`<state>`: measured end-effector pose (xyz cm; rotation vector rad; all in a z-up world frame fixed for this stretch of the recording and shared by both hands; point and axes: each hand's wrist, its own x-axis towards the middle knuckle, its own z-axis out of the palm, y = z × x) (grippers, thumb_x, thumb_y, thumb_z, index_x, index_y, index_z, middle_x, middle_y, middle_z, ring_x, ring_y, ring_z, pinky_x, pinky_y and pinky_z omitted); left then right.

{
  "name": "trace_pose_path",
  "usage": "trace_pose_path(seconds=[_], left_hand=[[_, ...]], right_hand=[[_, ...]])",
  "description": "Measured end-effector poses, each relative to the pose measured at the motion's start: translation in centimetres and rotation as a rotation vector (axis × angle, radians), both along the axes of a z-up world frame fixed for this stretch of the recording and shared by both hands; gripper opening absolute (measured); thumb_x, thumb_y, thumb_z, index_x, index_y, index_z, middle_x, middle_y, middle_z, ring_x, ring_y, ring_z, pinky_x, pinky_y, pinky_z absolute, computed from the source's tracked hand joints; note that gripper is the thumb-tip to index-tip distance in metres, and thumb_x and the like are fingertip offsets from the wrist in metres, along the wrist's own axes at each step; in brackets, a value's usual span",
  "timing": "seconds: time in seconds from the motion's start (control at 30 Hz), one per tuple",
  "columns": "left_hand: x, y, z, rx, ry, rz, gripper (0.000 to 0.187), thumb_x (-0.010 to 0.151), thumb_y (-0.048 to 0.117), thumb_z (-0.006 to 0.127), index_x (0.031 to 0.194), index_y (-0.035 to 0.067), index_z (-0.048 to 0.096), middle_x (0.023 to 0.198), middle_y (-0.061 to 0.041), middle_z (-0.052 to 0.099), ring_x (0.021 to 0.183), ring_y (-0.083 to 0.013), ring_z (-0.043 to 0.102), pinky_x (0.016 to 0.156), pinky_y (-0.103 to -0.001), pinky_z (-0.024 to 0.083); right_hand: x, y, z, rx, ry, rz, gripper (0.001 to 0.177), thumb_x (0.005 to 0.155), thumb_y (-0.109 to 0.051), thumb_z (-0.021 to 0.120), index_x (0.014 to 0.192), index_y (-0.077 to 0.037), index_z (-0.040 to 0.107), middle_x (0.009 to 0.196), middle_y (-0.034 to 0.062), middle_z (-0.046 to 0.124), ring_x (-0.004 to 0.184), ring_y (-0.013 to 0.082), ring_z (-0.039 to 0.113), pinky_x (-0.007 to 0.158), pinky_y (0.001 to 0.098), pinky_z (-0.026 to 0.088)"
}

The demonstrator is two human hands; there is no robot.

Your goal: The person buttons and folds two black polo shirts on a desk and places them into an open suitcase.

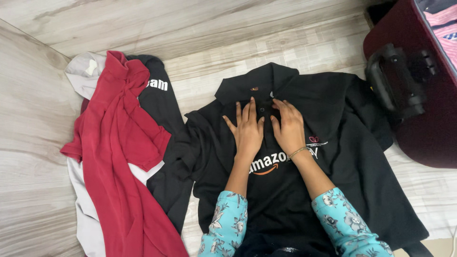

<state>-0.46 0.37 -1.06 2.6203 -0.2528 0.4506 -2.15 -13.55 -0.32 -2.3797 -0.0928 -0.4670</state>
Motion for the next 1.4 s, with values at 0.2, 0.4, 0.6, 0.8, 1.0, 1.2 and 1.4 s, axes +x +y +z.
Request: trace_pose_path(seconds=[0.2,0.4,0.6,0.8,1.0,1.2,1.4], left_hand=[[3.2,0.5,-1.5,0.064,0.059,-0.096,0.058,0.102,0.041,0.052,0.152,0.012,0.046,0.154,-0.006,0.047,0.152,-0.0337,0.028,0.12,-0.067,0.01],[8.4,1.6,-2.3,0.052,-0.001,-0.159,0.046,0.105,0.031,0.051,0.149,0.018,0.053,0.152,0.0,0.051,0.15,-0.0237,0.036,0.122,-0.064,0.015],[10.0,1.5,-2.8,0.04,-0.044,-0.147,0.044,0.103,0.022,0.054,0.146,0.017,0.055,0.151,0.001,0.054,0.148,-0.0205,0.041,0.122,-0.062,0.018],[10.4,1.2,-2.8,0.019,-0.028,-0.132,0.041,0.105,0.02,0.052,0.145,0.017,0.056,0.152,0.003,0.054,0.147,-0.0211,0.042,0.122,-0.06,0.018],[9.9,1.8,-2.9,-0.149,-0.021,-0.153,0.038,0.1,0.02,0.06,0.137,0.017,0.063,0.146,0.003,0.061,0.146,-0.0199,0.047,0.125,-0.056,0.019],[9.6,1.7,-2.4,-0.198,-0.096,-0.117,0.035,0.092,0.018,0.069,0.127,0.014,0.068,0.137,0.001,0.065,0.139,-0.0209,0.052,0.124,-0.058,0.019],[8.3,1.6,-0.5,-0.188,-0.306,-0.105,0.031,0.087,0.011,0.069,0.118,0.011,0.067,0.119,-0.007,0.058,0.119,-0.0268,0.057,0.114,-0.051,0.033]], right_hand=[[2.1,-1.3,-2.5,-0.429,0.004,-0.07,0.056,0.102,-0.033,0.057,0.151,-0.007,0.05,0.16,0.0083,0.045,0.15,0.0476,0.029,0.12,0.0637,0.02],[7.4,-2.4,-4.0,-0.442,-0.01,-0.024,0.053,0.102,-0.033,0.055,0.149,-0.008,0.054,0.161,0.0084,0.044,0.148,0.0462,0.031,0.119,0.0624,0.021],[8.9,-2.4,-3.5,-0.288,-0.141,-0.049,0.032,0.103,-0.022,0.062,0.132,-0.009,0.067,0.146,0.0085,0.057,0.142,0.0358,0.045,0.121,0.0581,0.027],[6.0,-0.3,0.7,-0.188,-0.24,-0.01,0.026,0.09,-0.03,0.08,0.097,-0.006,0.07,0.097,0.0094,0.063,0.095,0.0313,0.059,0.085,0.0469,0.047],[3.7,1.8,0.5,-0.111,-0.187,-0.088,0.025,0.077,-0.022,0.083,0.09,-0.006,0.07,0.084,0.0062,0.063,0.081,0.0262,0.062,0.068,0.0393,0.052],[3.3,1.4,-1.2,-0.061,-0.241,-0.091,0.011,0.086,-0.009,0.076,0.096,-0.005,0.074,0.088,0.0076,0.066,0.083,0.0266,0.063,0.073,0.039,0.053],[4.4,0.4,-2.0,0.127,-0.142,-0.033,0.009,0.09,-0.005,0.071,0.098,-0.002,0.071,0.092,0.01,0.067,0.086,0.0285,0.063,0.077,0.0414,0.052]])
